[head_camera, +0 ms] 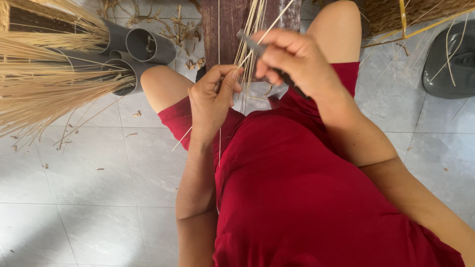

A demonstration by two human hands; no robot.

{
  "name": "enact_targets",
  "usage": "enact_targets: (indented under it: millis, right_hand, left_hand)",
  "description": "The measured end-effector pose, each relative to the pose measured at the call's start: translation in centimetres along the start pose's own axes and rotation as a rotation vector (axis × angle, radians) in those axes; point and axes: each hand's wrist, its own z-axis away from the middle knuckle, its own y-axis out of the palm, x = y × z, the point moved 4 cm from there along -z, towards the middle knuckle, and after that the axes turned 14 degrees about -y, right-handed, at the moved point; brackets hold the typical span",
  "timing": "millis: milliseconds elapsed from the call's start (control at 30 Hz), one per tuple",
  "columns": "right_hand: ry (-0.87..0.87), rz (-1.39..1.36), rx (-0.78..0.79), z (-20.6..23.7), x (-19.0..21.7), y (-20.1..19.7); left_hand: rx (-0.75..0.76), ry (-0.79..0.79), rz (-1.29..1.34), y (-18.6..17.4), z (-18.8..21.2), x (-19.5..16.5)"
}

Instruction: The person sits on the floor and splits thin bamboo strips with a knife, drawing each strip against the blade to shave it. They gather the split strips into a bundle, trim the ends with scissors, and reach for more raw material from a pile beside them.

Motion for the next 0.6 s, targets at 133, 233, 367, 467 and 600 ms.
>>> enact_targets:
  millis: [133,233,367,467,600]
  right_hand:
    - [0.013,0.001,0.014,-0.2,-0.3,0.2]
    - [-0.005,0.004,-0.037,-0.3,0.4,-1.2]
    - [0.046,0.071,0.014,0.0,-0.5,0.0]
    - [0.089,0.074,0.083,0.6,-1.9,1.9]
    - [0.054,0.013,-0.003,0.4,-1.6,0.4]
  left_hand:
    - [0.016,0.004,-0.008,-0.5,0.3,0.1]
    - [-0.002,-0.013,-0.045,-1.2,0.5,0.5]
    - [-0.015,-0.027,-0.042,-0.8,0.3,0.7]
    - [-0.017,-0.009,0.004,-0.5,0.2,0.6]
    - [-0.003,0.009,0.011,-0.6,0.3,0.5]
